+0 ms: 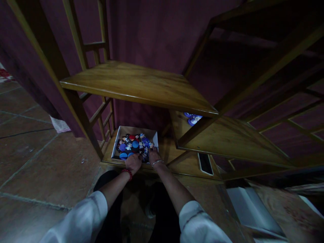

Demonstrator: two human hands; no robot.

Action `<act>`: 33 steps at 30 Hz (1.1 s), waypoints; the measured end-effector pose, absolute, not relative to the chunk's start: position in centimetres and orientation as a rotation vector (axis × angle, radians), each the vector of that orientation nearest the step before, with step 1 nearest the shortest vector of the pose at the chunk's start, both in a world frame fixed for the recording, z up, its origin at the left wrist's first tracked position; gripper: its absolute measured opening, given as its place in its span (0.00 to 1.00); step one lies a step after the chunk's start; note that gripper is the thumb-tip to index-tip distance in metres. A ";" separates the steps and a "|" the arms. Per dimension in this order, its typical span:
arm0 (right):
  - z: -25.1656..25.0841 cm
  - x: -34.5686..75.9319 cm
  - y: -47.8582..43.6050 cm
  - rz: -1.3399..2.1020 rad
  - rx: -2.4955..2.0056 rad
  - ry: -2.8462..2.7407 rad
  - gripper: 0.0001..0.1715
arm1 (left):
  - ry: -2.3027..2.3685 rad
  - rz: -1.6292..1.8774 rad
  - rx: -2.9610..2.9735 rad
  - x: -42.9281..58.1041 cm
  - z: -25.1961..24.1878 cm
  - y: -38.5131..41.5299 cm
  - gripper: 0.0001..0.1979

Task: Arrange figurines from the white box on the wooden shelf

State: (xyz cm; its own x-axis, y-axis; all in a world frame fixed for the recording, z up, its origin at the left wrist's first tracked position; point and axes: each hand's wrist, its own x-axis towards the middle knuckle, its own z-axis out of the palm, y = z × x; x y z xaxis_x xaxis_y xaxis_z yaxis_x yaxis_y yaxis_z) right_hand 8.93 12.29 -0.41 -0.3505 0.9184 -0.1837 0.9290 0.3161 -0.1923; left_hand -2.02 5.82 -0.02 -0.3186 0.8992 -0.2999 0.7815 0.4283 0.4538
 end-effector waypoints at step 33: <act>-1.0 8.4 14.6 -0.506 1.968 2.504 0.27 | 2.077 0.282 1.343 -1.4 1.1 6.2 0.17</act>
